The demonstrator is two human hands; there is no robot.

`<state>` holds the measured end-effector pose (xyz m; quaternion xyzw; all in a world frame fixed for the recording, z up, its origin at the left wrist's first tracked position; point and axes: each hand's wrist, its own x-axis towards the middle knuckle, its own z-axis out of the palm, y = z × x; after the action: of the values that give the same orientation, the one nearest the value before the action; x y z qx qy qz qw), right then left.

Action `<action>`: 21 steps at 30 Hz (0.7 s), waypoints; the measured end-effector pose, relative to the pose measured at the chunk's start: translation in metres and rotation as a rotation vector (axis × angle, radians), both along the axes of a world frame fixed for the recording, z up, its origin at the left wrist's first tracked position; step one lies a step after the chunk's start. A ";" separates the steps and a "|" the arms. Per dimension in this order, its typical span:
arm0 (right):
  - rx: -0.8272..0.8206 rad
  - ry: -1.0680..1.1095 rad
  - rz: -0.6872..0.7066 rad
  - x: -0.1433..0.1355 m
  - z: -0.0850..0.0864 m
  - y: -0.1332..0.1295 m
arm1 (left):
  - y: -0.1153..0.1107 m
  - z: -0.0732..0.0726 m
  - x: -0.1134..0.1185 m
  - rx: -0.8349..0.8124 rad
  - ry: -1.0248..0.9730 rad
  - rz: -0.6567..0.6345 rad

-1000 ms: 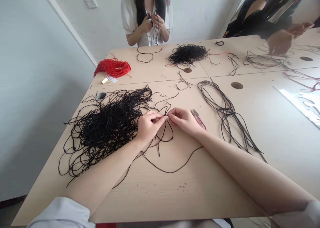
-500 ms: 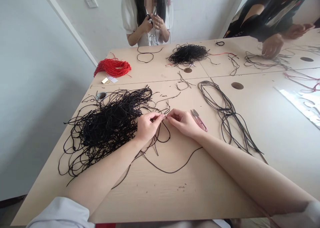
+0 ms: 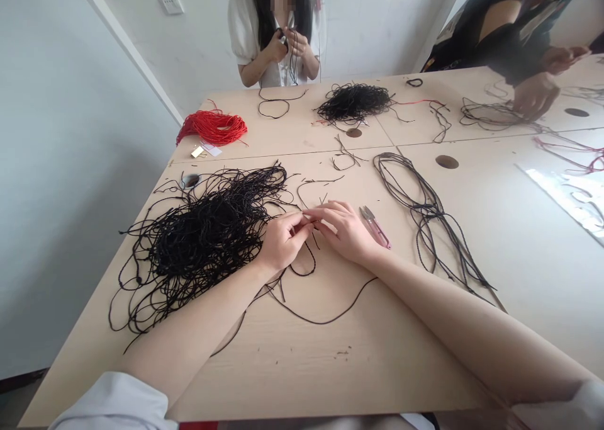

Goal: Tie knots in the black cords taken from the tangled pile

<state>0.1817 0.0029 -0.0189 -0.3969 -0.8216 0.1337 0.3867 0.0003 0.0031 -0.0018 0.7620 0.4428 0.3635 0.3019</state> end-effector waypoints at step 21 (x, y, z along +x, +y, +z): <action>-0.093 0.261 -0.107 -0.004 0.013 -0.013 | 0.008 -0.005 0.000 -0.476 -0.565 0.000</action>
<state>0.1775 -0.0097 -0.0061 -0.4370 -0.7348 0.2015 0.4779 -0.0001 0.0110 -0.0071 0.5400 0.4140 0.4463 0.5813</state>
